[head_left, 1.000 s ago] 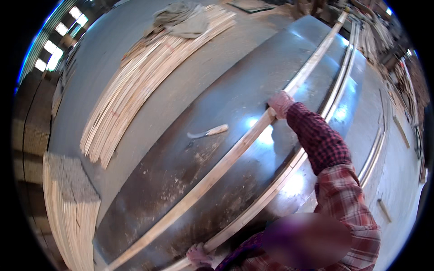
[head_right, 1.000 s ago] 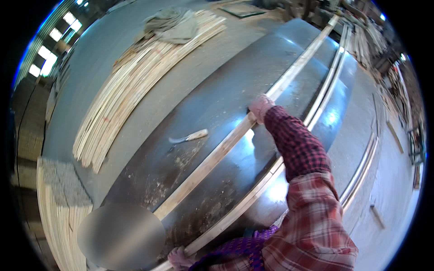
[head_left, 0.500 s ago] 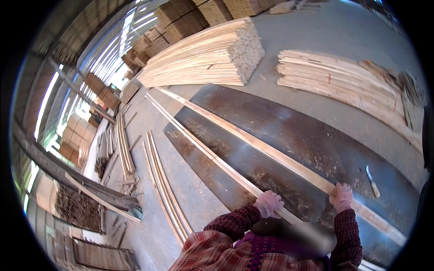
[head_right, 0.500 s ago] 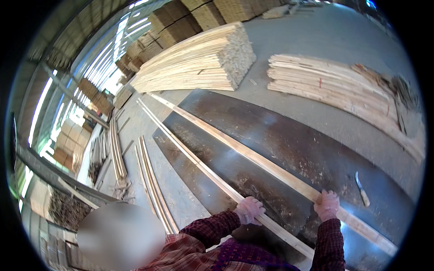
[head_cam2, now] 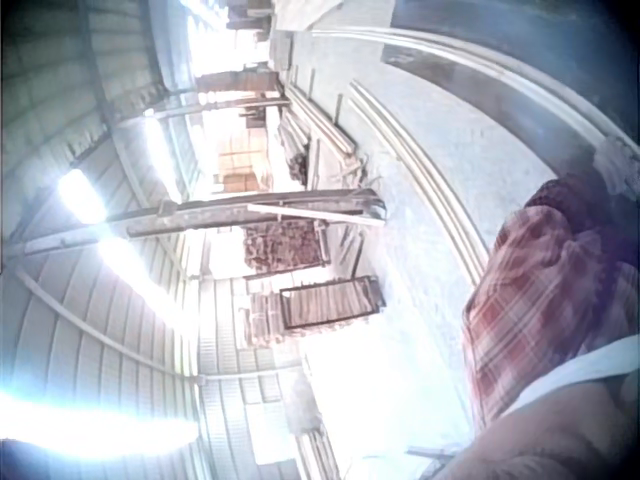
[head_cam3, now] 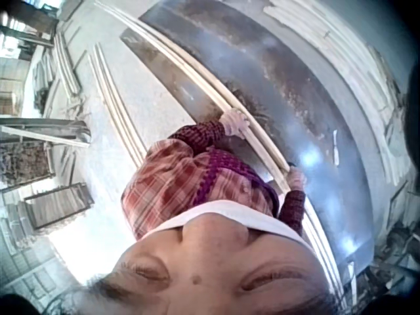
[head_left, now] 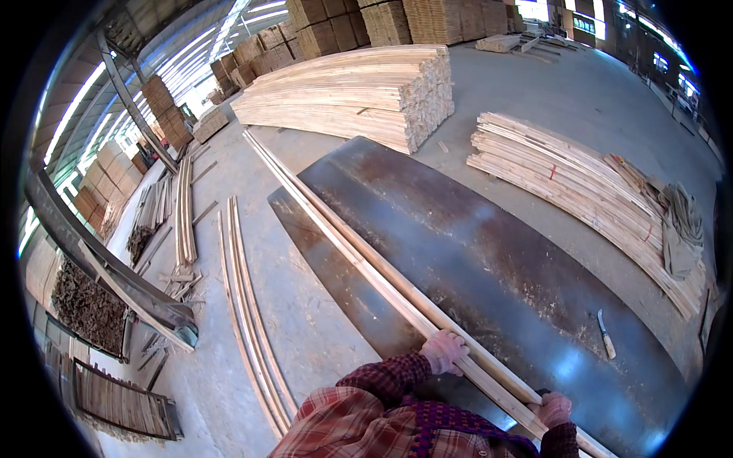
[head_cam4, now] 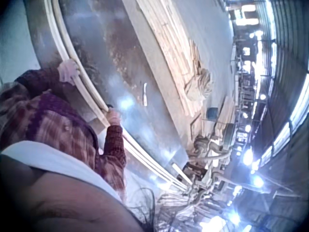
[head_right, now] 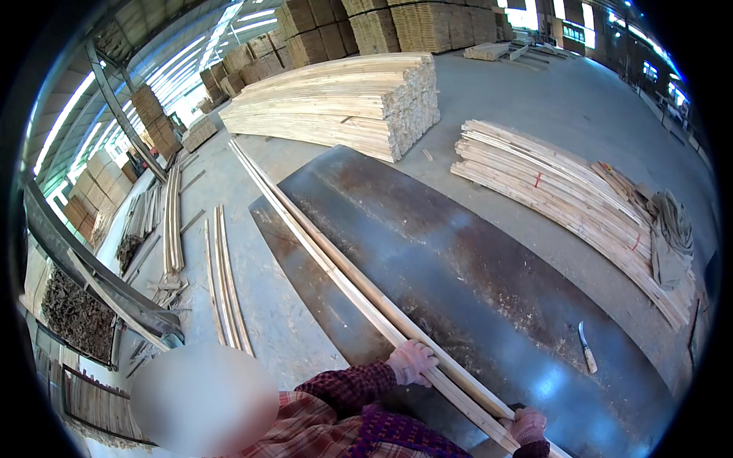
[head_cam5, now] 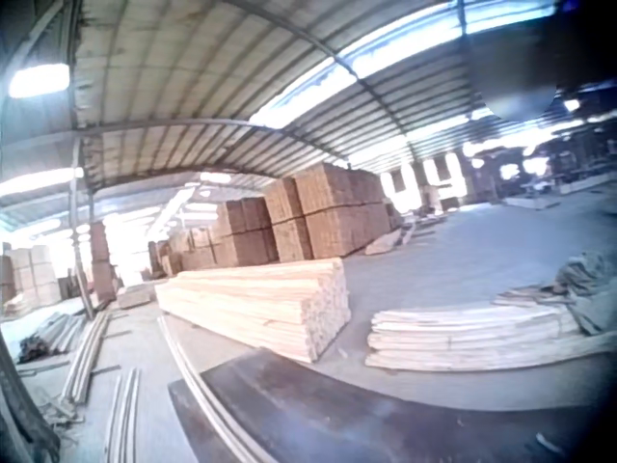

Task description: The person repeatedly picks up long, thin wooden planks from a metal table and stacks them onto a larger pile on the floor. The person handles the planks one at a time, aligning them before placing them down.

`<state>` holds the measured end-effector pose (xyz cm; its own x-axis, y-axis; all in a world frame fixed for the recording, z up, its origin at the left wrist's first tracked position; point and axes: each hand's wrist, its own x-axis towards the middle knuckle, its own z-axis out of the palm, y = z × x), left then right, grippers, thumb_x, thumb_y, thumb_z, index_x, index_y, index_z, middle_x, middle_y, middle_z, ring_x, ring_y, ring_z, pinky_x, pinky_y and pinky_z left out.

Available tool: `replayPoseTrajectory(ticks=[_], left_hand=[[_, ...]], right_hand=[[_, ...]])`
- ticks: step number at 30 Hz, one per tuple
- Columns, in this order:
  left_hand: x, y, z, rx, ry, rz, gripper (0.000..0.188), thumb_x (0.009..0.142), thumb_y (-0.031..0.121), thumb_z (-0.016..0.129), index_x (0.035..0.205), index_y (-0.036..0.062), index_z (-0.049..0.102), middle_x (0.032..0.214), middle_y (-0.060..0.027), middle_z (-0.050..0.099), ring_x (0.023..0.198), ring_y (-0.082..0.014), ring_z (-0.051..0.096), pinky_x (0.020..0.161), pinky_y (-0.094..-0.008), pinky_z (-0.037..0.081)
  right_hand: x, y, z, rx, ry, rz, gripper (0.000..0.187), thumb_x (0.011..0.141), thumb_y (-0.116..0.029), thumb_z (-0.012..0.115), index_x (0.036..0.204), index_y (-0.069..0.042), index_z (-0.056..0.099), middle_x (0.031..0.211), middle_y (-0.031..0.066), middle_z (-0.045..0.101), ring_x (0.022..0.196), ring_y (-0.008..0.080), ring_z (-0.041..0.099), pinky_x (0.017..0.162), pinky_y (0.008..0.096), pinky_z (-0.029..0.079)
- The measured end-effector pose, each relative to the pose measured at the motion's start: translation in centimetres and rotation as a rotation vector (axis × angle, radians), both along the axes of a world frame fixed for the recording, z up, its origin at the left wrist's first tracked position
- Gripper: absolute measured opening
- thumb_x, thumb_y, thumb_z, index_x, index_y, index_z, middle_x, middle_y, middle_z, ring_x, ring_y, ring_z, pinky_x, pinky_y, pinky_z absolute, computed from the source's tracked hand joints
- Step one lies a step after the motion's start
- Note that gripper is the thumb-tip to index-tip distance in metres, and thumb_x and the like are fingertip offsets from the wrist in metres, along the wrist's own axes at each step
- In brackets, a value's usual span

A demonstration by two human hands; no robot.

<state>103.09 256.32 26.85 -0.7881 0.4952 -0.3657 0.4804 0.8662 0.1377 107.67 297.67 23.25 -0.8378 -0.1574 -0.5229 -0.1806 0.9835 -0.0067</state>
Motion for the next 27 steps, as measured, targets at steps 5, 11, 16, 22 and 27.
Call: replayPoseTrajectory(ticks=[5, 11, 16, 22, 27], left_hand=[[1.0, 0.1, 1.6, 0.054, 0.214, -0.009, 0.090, 0.073, 0.066, 0.078, 0.143, 0.0128, 0.055, 0.138, -0.0104, 0.056, 0.135, -0.0302, 0.049, 0.117, -0.0453, 0.034], [-1.5, -0.9, 1.6, 0.020, 0.174, -0.205, 0.092, 0.068, 0.071, 0.079, 0.135, 0.0106, 0.058, 0.132, -0.0101, 0.058, 0.132, -0.0301, 0.049, 0.113, -0.0467, 0.035], [-4.5, 1.2, 1.1, 0.041, -0.102, -0.252, 0.067, 0.072, 0.067, 0.077, 0.107, 0.0108, 0.068, 0.107, -0.0139, 0.069, 0.101, -0.0320, 0.068, 0.085, -0.0473, 0.055], [-3.7, 1.0, -1.6, 0.045, 0.182, -0.305, 0.064, 0.062, 0.071, 0.082, 0.091, 0.0145, 0.072, 0.090, -0.0099, 0.071, 0.086, -0.0318, 0.071, 0.078, -0.0459, 0.057], [-3.3, -0.2, -4.5, -0.082, 0.285, -0.262, 0.075, 0.054, 0.072, 0.084, 0.098, 0.0127, 0.072, 0.105, -0.0109, 0.070, 0.103, -0.0312, 0.066, 0.091, -0.0437, 0.052]], right_hand=[[3.3, 1.3, -2.3, -0.187, 0.288, -0.016, 0.043, 0.079, -0.055, 0.074, 0.100, -0.019, 0.081, 0.088, 0.0148, 0.072, 0.088, 0.0365, 0.070, 0.078, 0.0455, 0.057], [6.1, -0.6, -2.9, -0.306, 0.398, -0.148, 0.024, 0.086, -0.037, 0.067, 0.098, -0.021, 0.080, 0.091, 0.0150, 0.068, 0.095, 0.0381, 0.064, 0.079, 0.0522, 0.049], [6.6, -1.6, -2.7, -0.218, 0.510, -0.248, 0.034, 0.092, -0.048, 0.063, 0.097, -0.019, 0.078, 0.096, 0.0167, 0.071, 0.091, 0.0366, 0.066, 0.078, 0.0492, 0.052], [2.9, -2.5, 3.1, -0.322, 0.214, -0.626, 0.060, 0.098, -0.057, 0.055, 0.081, -0.005, 0.077, 0.080, 0.0200, 0.072, 0.084, 0.0382, 0.071, 0.077, 0.0492, 0.056], [6.0, 0.0, 4.7, -0.438, 0.389, -0.608, 0.050, 0.087, -0.054, 0.068, 0.107, -0.009, 0.076, 0.105, 0.0164, 0.072, 0.104, 0.0349, 0.068, 0.091, 0.0481, 0.054]])
